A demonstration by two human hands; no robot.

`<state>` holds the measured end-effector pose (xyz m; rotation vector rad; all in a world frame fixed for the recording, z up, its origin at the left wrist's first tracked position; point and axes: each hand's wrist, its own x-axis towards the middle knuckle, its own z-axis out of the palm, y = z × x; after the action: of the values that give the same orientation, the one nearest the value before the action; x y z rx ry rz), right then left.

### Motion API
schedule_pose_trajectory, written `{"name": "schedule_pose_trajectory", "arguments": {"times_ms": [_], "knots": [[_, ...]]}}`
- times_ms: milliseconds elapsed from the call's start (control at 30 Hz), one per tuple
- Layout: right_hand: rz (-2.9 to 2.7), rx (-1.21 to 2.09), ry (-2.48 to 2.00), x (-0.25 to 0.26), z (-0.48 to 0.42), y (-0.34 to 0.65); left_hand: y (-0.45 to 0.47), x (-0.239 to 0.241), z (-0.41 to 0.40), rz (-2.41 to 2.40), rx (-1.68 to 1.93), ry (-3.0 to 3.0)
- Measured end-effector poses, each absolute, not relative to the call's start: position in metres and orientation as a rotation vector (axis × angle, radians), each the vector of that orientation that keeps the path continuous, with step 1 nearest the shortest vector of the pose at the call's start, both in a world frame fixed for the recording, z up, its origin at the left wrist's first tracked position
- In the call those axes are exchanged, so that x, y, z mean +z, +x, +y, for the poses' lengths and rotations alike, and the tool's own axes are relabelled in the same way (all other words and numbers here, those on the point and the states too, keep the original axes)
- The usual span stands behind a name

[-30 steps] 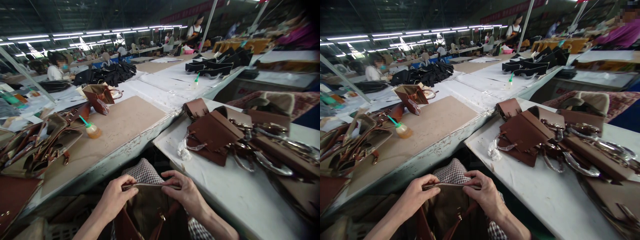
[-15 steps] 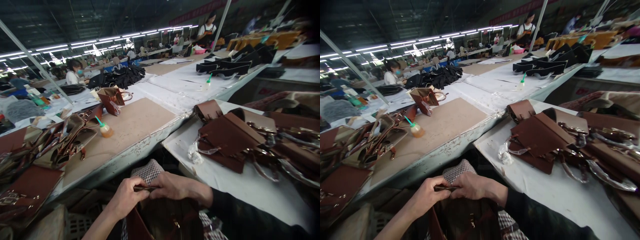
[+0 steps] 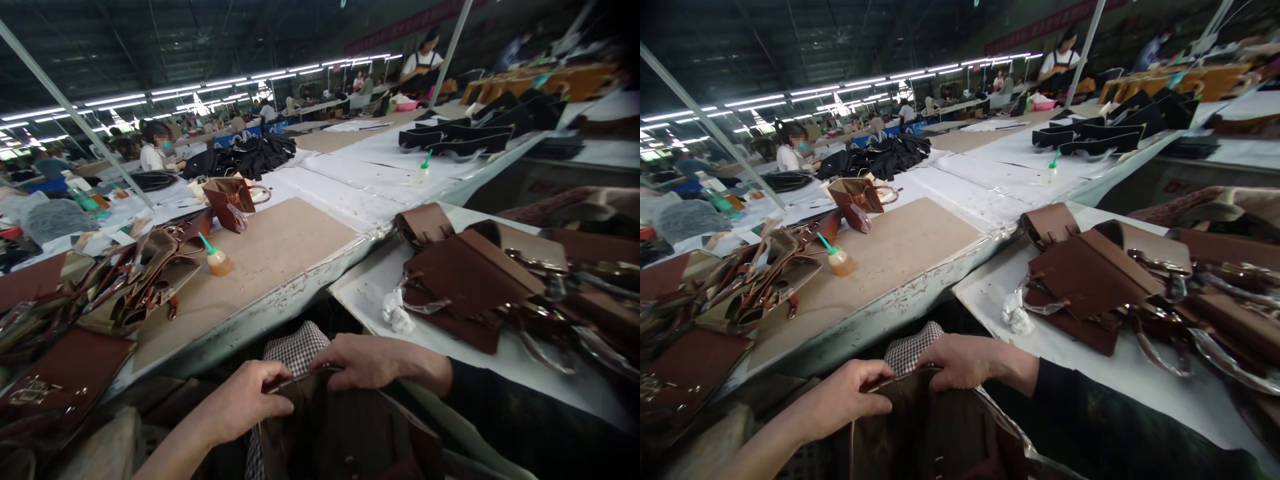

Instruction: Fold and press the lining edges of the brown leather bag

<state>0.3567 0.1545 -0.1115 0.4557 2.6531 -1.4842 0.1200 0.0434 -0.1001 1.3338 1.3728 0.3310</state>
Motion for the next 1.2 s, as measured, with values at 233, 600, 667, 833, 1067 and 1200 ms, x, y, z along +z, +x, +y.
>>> {"name": "schedule_pose_trajectory", "arguments": {"times_ms": [233,600,667,833,1067,1200], "knots": [[2.708,-1.629,0.657,-0.136,0.149,0.359,0.137,-0.108,0.045,1.388,0.478,1.375],[2.661,-1.755,0.935,-0.140,0.138,0.358,0.146,-0.112,0.043,1.557,0.481,1.729],[2.686,-1.703,0.951,-0.140,0.136,0.358,0.147,-0.114,0.042,1.581,0.466,1.728],[2.719,-1.630,0.962,-0.132,0.131,0.355,0.153,-0.113,0.040,1.593,0.494,1.719],[2.745,-1.661,0.904,-0.131,0.126,0.359,0.163,-0.116,0.040,1.647,0.593,1.442],[2.739,-1.679,0.954,-0.135,0.126,0.361,0.165,-0.124,0.037,1.748,0.699,1.453]]}}
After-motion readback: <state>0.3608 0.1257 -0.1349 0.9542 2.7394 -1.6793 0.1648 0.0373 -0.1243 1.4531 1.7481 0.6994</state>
